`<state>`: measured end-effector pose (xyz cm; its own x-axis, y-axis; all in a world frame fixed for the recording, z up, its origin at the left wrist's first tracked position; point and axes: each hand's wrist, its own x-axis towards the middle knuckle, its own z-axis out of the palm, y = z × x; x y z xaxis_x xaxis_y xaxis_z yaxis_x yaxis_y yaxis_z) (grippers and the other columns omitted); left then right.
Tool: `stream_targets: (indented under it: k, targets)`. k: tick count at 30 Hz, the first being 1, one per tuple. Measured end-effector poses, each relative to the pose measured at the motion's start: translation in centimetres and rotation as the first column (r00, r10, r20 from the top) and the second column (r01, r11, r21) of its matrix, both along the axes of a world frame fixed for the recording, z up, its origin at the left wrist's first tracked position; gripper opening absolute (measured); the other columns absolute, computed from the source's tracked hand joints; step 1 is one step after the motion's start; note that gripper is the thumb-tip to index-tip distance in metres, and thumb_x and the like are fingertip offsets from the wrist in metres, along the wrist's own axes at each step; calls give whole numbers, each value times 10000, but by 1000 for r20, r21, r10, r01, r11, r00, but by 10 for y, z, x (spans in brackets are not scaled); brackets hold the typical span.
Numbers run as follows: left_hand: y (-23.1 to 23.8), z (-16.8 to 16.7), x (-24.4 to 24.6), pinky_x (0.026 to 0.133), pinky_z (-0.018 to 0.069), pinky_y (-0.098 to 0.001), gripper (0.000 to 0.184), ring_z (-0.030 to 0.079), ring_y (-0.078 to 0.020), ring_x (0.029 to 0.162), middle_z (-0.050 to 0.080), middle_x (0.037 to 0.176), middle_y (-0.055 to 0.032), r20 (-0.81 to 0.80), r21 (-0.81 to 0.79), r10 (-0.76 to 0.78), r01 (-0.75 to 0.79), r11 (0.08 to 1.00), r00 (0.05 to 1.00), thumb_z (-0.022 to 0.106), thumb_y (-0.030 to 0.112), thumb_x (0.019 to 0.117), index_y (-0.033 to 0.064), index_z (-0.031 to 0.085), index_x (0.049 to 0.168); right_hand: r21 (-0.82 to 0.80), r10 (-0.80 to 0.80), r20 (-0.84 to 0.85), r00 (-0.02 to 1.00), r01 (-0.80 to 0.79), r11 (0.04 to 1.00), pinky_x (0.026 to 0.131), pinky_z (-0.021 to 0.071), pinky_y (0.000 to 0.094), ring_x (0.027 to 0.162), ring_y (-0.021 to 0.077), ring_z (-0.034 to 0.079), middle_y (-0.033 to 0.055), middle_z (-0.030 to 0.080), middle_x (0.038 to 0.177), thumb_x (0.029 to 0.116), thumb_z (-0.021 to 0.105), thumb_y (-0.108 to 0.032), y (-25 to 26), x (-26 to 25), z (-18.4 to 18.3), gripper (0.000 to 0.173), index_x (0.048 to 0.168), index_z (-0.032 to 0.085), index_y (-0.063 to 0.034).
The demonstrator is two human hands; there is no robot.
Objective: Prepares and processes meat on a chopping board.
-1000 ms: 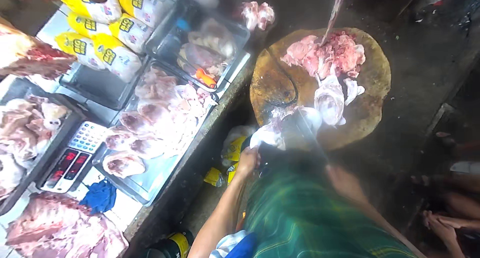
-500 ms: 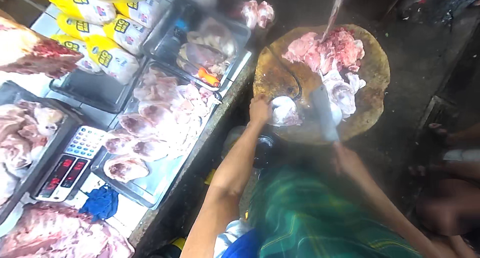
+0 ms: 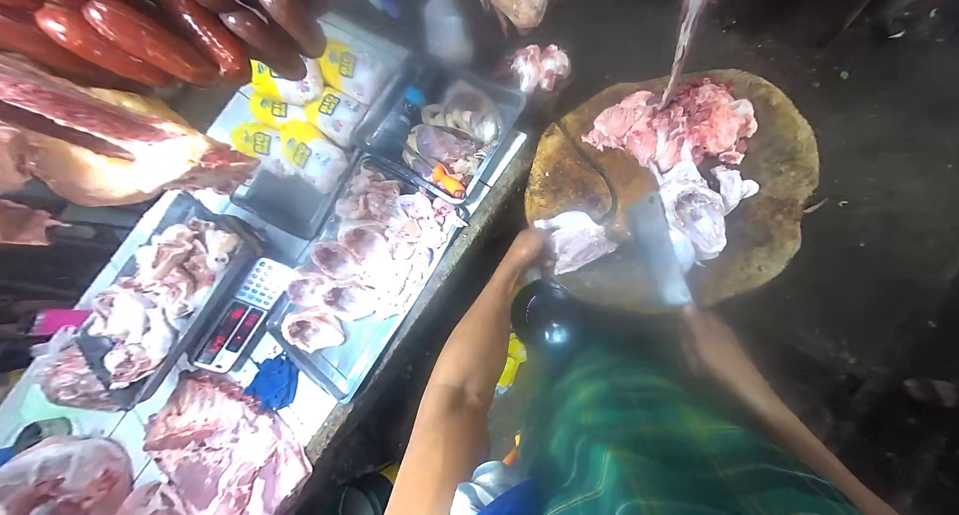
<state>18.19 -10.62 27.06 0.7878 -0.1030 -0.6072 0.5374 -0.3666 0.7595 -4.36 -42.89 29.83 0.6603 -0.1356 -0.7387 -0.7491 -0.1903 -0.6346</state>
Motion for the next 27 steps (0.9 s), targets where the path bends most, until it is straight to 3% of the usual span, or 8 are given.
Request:
stream_targets:
  k: [3, 6, 10, 17, 19, 22, 25, 27]
  targets:
    - [-3, 5, -3, 704, 596, -370, 438, 697, -175, 759, 725, 911, -83, -9, -21, -47, 47, 999, 999, 455, 407, 1082, 39, 678, 1165, 51, -23, 47, 999, 21, 999, 425, 537, 366, 454, 186, 558, 52, 567, 660, 1054, 449, -592, 4, -5, 10, 535, 1216, 563, -95]
    - [-7, 13, 6, 896, 578, -496, 299, 719, -230, 938, 748, 1019, -115, 139, 295, -276, 226, 928, 951, 654, 322, 994, 74, 725, 1146, 166, -66, 63, 996, 54, 985, 399, 529, 350, 432, 177, 540, 53, 561, 651, 1059, 493, -537, 15, 9, 22, 484, 1188, 574, -78]
    - [-8, 32, 9, 868, 557, -562, 254, 710, -270, 926, 741, 971, -110, 214, 501, -352, 207, 840, 911, 697, 323, 949, 98, 745, 1057, 207, -14, 85, 996, -4, 978, 440, 555, 331, 478, 166, 589, 61, 649, 754, 1085, 468, -487, 38, 54, 32, 473, 1171, 608, -44]
    - [-17, 54, -3, 879, 562, -564, 263, 719, -263, 940, 754, 967, -81, 216, 624, -506, 280, 729, 835, 700, 377, 948, 131, 770, 1010, 365, 8, 58, 998, -29, 930, 457, 552, 360, 467, 177, 557, 63, 581, 698, 1012, 452, -677, 82, 125, 10, 633, 1186, 597, -85]
    - [-24, 60, -3, 857, 563, -572, 218, 721, -277, 925, 754, 957, -89, 206, 645, -519, 283, 709, 830, 683, 314, 944, 122, 766, 1006, 358, 81, 42, 996, -91, 929, 437, 541, 357, 451, 181, 549, 68, 576, 679, 1004, 439, -699, 82, 115, 6, 651, 1151, 601, -86]
    - [-22, 57, -4, 856, 568, -569, 175, 721, -292, 933, 751, 963, -104, 199, 678, -533, 277, 681, 822, 660, 225, 939, 101, 765, 1005, 383, 223, -24, 974, -197, 903, 428, 520, 343, 451, 163, 520, 47, 541, 679, 1064, 409, -599, 59, 60, 14, 544, 1126, 571, -83]
    - [-10, 52, -12, 865, 571, -544, 181, 727, -265, 927, 759, 958, -87, 247, 656, -471, 211, 724, 847, 667, 250, 952, 111, 775, 995, 365, 236, -114, 965, -181, 913, 408, 518, 338, 433, 157, 515, 38, 531, 657, 1064, 439, -573, 31, 20, 25, 511, 1090, 586, -85]
    - [-6, 52, -21, 854, 579, -533, 167, 731, -231, 909, 766, 950, -50, 253, 637, -430, 184, 748, 867, 694, 279, 938, 146, 780, 991, 366, 227, -108, 968, -174, 914, 410, 518, 332, 437, 152, 514, 36, 534, 666, 1074, 429, -555, 37, 28, 27, 496, 1104, 582, -84]
